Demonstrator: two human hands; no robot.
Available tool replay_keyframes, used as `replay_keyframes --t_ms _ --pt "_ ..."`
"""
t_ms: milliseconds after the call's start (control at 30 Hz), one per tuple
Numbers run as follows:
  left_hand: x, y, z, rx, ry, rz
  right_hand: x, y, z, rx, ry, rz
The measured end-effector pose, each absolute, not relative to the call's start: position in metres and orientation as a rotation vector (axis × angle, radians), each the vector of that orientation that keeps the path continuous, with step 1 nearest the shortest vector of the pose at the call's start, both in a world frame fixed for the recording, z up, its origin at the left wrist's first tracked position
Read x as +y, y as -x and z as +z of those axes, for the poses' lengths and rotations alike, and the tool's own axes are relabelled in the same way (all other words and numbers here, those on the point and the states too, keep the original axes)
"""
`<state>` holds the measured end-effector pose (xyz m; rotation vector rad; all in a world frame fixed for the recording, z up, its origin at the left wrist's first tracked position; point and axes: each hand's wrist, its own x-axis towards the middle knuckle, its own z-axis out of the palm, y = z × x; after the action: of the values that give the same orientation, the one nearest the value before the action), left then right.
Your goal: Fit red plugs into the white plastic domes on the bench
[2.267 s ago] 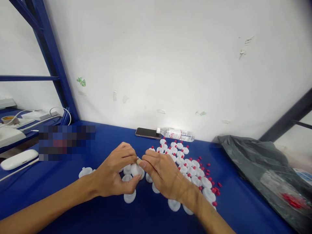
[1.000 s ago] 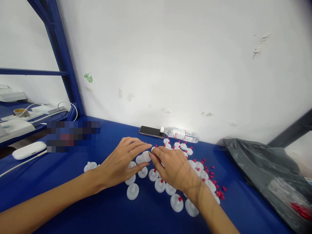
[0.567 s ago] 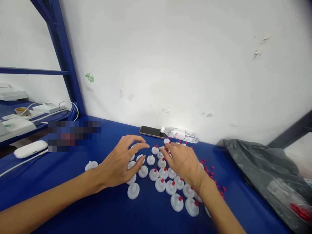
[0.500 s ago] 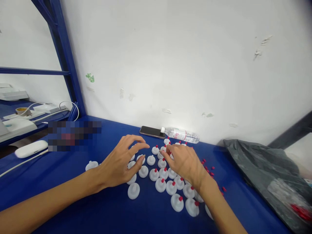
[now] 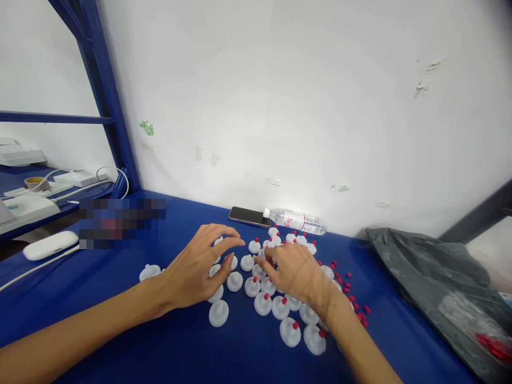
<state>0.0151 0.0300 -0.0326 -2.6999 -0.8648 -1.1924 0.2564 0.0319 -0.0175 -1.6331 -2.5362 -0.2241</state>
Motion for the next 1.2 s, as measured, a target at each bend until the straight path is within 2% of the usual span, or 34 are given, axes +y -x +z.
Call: replay_keyframes --t_ms 267,500,900,1200 --pt "0.032 -0.017 -0.033 -0.824 2.692 -1.236 0.030 -0.256 -0.018 -2.540 1.608 -0.183" --pt "0.032 -0.016 -0.035 -0.799 2.680 -1.256 0.031 -0.255 -0.021 -2.582 1.601 -0.321" --pt "0.030 -0.017 -0.030 -0.820 2.699 -1.227 0.030 -0.253 -0.014 -2.582 1.607 -0.221" --pt "0.029 -0.017 -0.029 -0.843 2.734 -1.105 0.011 -0.231 -0.002 -2.350 1.274 0.274"
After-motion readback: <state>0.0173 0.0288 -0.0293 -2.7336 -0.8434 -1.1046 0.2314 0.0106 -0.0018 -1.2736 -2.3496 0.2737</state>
